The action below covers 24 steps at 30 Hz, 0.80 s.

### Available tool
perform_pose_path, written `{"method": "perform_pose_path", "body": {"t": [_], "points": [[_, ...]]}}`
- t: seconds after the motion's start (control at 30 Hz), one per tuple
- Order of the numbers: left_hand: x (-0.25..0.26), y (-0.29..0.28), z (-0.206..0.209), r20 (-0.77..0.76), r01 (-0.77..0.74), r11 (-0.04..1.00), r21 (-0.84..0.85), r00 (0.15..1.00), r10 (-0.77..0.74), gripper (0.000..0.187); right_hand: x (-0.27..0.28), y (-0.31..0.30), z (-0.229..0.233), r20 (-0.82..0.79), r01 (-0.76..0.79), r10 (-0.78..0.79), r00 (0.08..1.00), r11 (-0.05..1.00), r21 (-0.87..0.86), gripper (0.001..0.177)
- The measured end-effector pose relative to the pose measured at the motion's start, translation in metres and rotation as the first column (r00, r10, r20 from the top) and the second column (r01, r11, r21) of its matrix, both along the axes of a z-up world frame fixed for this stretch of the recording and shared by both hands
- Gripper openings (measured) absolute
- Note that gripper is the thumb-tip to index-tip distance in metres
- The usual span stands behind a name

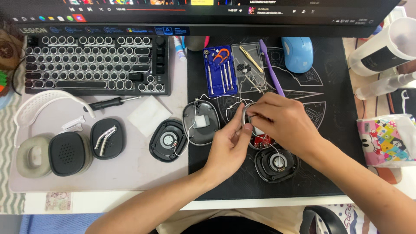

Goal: The person disassembles the ear cup of a pair of headphones by hand and using a small screwdriver, revealing the internal wiring and circuit board. They then separate the speaker component and manipulate small wires near the connection points.

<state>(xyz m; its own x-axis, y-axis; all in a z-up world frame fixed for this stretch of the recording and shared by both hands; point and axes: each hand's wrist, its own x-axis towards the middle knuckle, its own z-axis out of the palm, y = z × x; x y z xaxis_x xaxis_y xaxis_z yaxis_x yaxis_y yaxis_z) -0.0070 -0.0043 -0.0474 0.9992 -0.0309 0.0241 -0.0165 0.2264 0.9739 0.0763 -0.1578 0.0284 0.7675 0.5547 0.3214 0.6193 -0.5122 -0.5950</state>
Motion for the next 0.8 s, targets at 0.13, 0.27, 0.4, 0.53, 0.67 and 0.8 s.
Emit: {"method": "perform_pose_path", "body": {"t": [0.13, 0.27, 0.4, 0.53, 0.67, 0.8], "points": [[0.000, 0.000, 0.007, 0.003, -0.007, 0.999, 0.041, 1.000, 0.007, 0.057, -0.007, 0.011, 0.012, -0.155, 0.136, -0.114, 0.981, 0.981, 0.136, 0.003], [0.001, 0.001, 0.015, 0.001, -0.016, 0.997, 0.079, 1.000, 0.016, 0.056, -0.007, 0.011, 0.009, -0.224, 0.210, -0.169, 0.960, 0.963, 0.172, 0.004], [0.001, -0.002, 0.009, 0.000, -0.021, 0.998, 0.057, 1.000, 0.021, 0.055, 0.002, 0.008, 0.012, -0.061, 0.043, -0.037, 0.997, 0.994, 0.104, 0.007], [0.002, -0.001, 0.006, -0.002, -0.018, 0.998, 0.057, 1.000, 0.018, 0.057, 0.018, -0.003, 0.014, 0.299, -0.247, 0.300, 0.906, 0.948, -0.203, 0.009], [0.002, -0.001, 0.006, -0.001, -0.012, 0.998, 0.054, 1.000, 0.012, 0.057, 0.022, -0.005, 0.014, 0.387, -0.267, 0.402, 0.830, 0.895, -0.357, 0.012], [0.002, 0.001, 0.009, 0.004, -0.017, 0.999, 0.045, 1.000, 0.017, 0.056, 0.020, -0.007, 0.000, 0.359, -0.188, 0.270, 0.894, 0.951, -0.246, 0.012]]}}
